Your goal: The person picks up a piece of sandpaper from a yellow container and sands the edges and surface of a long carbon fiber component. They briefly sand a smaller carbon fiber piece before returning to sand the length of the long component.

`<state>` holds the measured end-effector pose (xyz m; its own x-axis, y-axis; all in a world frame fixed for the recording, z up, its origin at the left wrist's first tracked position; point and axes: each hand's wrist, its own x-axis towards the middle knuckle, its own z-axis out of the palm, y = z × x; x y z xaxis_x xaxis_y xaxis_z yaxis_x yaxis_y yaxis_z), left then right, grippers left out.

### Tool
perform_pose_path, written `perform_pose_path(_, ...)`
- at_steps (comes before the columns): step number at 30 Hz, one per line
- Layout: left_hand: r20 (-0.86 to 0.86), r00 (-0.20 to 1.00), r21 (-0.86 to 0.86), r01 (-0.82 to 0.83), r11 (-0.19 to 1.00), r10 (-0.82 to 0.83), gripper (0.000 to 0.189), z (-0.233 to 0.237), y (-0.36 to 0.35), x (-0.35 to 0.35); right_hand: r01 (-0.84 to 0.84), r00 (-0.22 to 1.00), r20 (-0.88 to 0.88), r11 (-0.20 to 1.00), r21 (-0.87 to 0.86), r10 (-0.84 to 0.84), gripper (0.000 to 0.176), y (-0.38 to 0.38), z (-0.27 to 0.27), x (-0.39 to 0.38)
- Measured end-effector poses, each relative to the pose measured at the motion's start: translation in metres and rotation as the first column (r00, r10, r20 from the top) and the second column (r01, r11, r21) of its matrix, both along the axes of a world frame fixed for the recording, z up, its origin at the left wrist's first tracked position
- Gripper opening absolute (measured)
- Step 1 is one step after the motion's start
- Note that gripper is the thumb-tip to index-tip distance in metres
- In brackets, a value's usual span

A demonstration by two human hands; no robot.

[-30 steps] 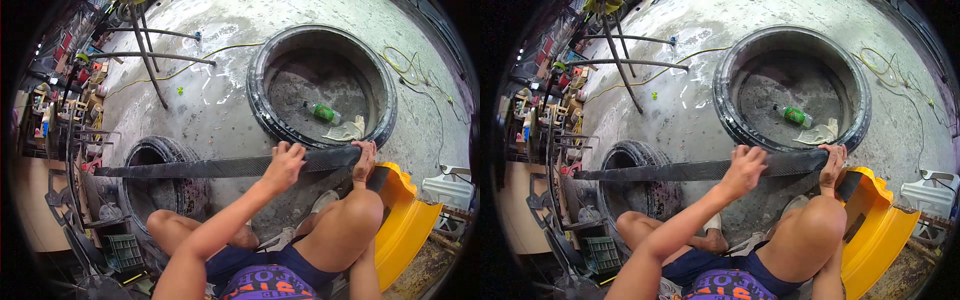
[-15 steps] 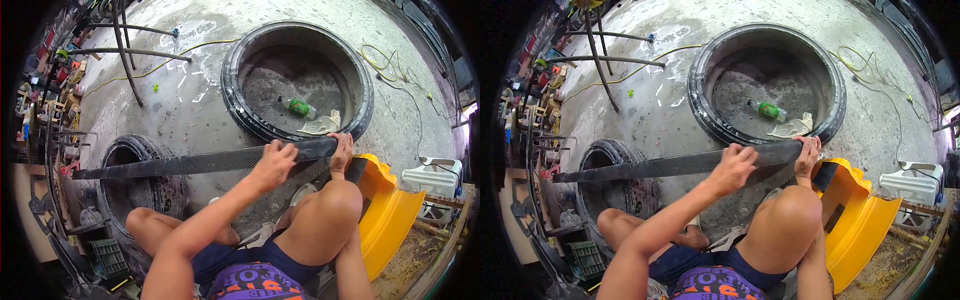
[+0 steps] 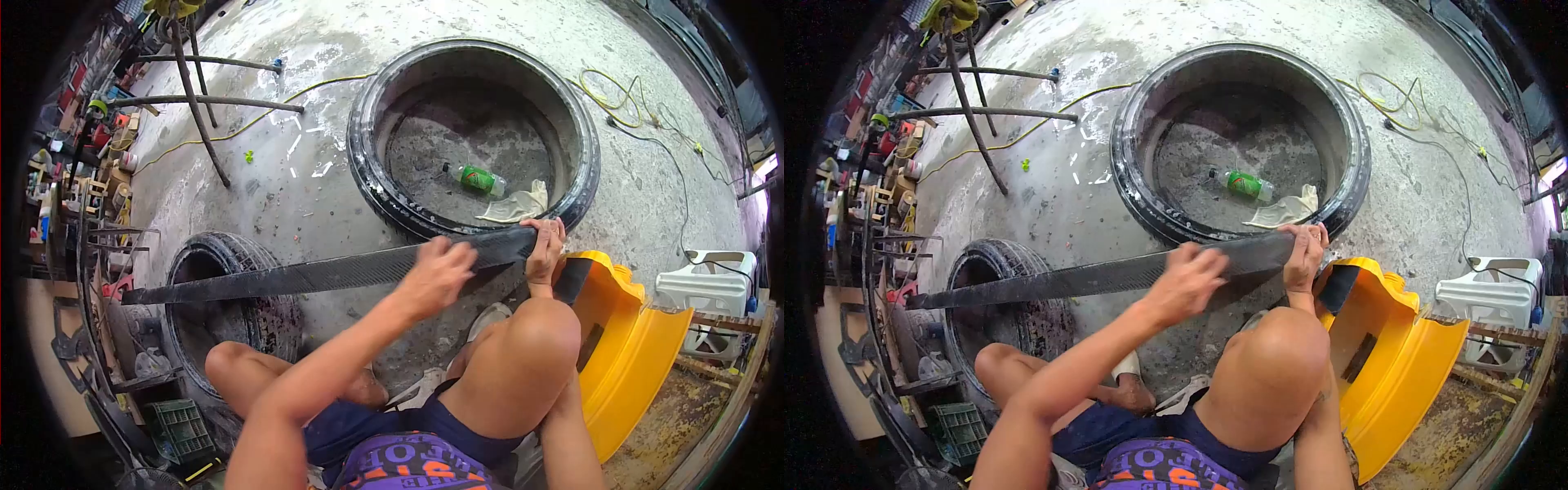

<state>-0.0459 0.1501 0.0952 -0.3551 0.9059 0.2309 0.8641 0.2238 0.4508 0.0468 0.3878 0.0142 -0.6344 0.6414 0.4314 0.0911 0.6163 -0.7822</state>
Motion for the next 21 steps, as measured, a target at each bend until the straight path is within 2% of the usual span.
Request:
perform_pose_path(1,-0.04,0.999,0.031,-0.01,0.999,0.011,0.035,-0.001,-0.028,-0.009,-0.002,1.0,-0.005,1.0,-0.001,0.002,0.049,0.001,-0.001,-0.002)
perform_pose_path(3,-0.069,0.995,-0.132,-0.074,0.988,0.065,0.044,0.004,-0.079,-0.022,0.007,1.0,0.002,1.0,-0.017,-0.007,0.05,0.0,-0.002,-0.001)
perform_pose_path(4,-0.041,0.994,-0.142,-0.11,0.984,0.105,0.041,0.006,-0.083,-0.021,0.015,1.0,-0.002,1.0,-0.016,-0.015,0.051,0.0,-0.002,-0.001)
perform_pose_path(5,-0.034,0.992,-0.145,-0.121,0.982,0.118,0.041,-0.003,-0.072,-0.012,0.003,1.0,0.006,1.0,-0.017,-0.002,0.051,0.0,-0.002,0.0)
perform_pose_path(7,0.01,0.999,-0.024,-0.03,0.999,0.03,0.037,0.0,0.006,0.002,0.022,1.0,0.001,1.0,-0.015,-0.022,0.051,0.0,-0.003,-0.002)
perform_pose_path(8,0.042,0.998,-0.002,-0.037,0.999,0.037,0.036,-0.006,0.039,0.012,0.02,1.0,-0.002,1.0,-0.016,-0.02,0.051,-0.001,-0.002,0.0)
perform_pose_path(10,0.059,0.997,0.02,-0.044,0.999,0.042,0.034,-0.002,0.054,0.011,-0.002,1.0,0.001,1.0,-0.017,0.002,0.051,0.0,0.001,-0.001)
perform_pose_path(12,0.067,0.997,-0.031,-0.024,0.999,0.026,0.034,-0.001,0.042,0.007,-0.002,1.0,-0.013,0.999,-0.033,0.001,0.051,-0.003,0.0,0.001)
perform_pose_path(14,-0.005,0.999,-0.014,-0.042,0.999,0.042,0.036,-0.008,-0.02,-0.008,0.009,1.0,-0.022,0.999,-0.037,-0.009,0.051,-0.001,0.001,-0.001)
perform_pose_path(17,0.002,0.988,-0.139,-0.151,0.979,0.153,0.041,0.001,-0.082,-0.022,0.026,0.999,-0.039,0.999,-0.025,-0.027,0.051,-0.002,-0.001,-0.002)
perform_pose_path(19,-0.071,0.997,-0.046,-0.045,0.998,0.042,0.034,-0.01,-0.052,-0.02,0.01,1.0,-0.023,0.999,-0.04,-0.011,0.051,-0.001,0.002,-0.001)
perform_pose_path(21,0.067,0.997,0.032,-0.031,0.999,0.029,0.028,-0.003,0.018,-0.003,0.01,1.0,-0.014,1.0,-0.006,-0.01,0.049,-0.002,0.006,-0.003)
